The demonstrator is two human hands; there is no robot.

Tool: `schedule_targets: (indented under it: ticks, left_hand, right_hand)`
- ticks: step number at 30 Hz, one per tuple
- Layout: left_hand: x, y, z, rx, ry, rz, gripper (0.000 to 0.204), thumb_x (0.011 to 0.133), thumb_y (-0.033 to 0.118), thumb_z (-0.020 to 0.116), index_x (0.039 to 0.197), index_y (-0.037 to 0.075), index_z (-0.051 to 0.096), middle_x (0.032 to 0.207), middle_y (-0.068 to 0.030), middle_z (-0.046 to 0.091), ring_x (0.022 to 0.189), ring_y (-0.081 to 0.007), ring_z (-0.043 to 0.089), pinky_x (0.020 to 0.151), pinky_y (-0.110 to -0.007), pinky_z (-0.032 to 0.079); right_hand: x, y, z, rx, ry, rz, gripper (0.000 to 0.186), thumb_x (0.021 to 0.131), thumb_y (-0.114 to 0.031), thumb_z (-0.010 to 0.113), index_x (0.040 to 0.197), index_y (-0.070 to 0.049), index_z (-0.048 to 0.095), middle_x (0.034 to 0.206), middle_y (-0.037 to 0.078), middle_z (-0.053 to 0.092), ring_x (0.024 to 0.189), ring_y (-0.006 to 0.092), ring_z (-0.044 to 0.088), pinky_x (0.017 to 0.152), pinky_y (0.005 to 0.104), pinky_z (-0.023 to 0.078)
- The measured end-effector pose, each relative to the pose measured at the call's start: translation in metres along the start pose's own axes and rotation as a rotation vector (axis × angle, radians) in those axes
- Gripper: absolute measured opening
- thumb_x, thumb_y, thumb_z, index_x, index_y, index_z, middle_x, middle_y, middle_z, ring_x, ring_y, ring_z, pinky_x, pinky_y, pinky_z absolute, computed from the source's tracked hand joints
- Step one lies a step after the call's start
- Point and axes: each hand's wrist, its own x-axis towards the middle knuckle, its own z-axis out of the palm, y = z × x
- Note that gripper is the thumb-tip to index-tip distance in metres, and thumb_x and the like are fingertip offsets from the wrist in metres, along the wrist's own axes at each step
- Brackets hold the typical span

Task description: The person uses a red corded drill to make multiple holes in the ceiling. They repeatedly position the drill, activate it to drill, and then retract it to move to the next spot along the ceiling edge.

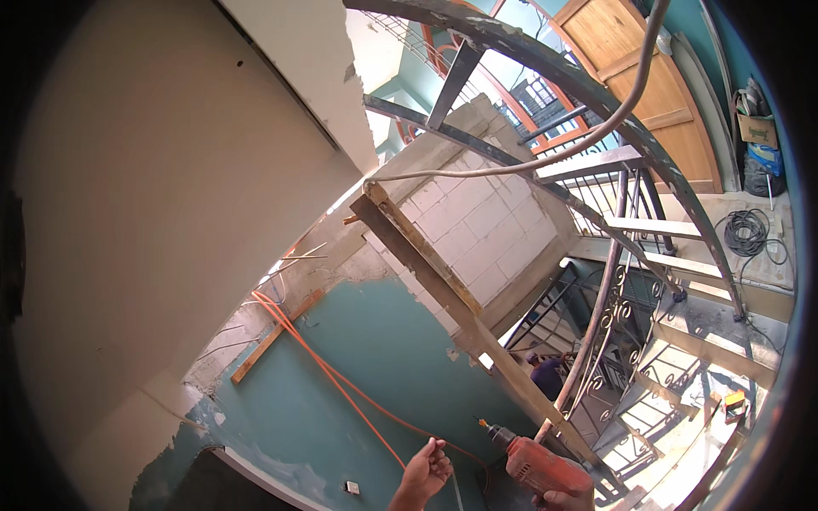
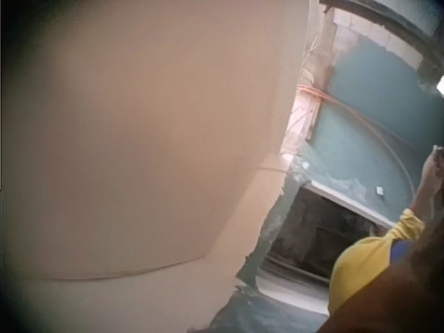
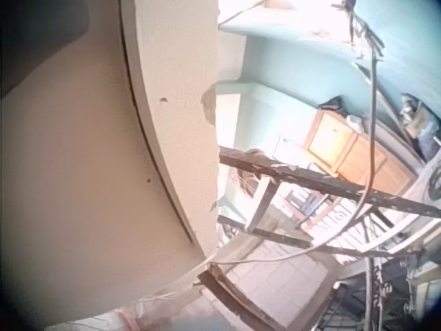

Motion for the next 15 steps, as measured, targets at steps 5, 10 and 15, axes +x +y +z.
schedule_targets:
  ticks: [5,10,15]
  left_hand:
    - [-0.005,0.123,0.052,0.116,-0.044,0.445,0.027,0.107,0.033,0.059,0.107,0.007,0.063,0.063,0.0067,0.033,0.055,-0.0067,0.03,0.052,-0.024,0.027]
    - [0.009,0.285,0.131,0.24,-0.167,0.871,0.056,0.1,0.043,0.069,0.131,-0.001,0.057,0.068,0.0073,0.031,0.058,-0.0026,0.031,0.056,-0.023,0.029]
    - [0.048,0.433,0.175,0.713,0.316,1.481,0.071,0.089,0.051,0.077,0.131,-0.005,0.061,0.075,0.0017,0.05,0.067,-0.0113,0.049,0.063,-0.03,0.043]
  right_hand:
    - [0.04,-0.005,0.025,0.104,-0.119,-0.158,0.063,0.083,-0.021,0.074,0.138,0.003,0.052,0.104,0.015,0.067,0.082,0.021,0.068,0.06,0.0303,0.059]
    - [0.083,-0.033,0.086,0.178,-0.155,-0.345,0.066,0.084,-0.027,0.072,0.138,0.003,0.05,0.106,0.018,0.067,0.086,0.023,0.07,0.058,0.029,0.059]
    - [0.118,-0.038,0.129,0.233,-0.245,-0.401,0.066,0.086,-0.028,0.072,0.139,0.003,0.047,0.112,0.016,0.066,0.088,0.0241,0.069,0.073,0.0366,0.062]
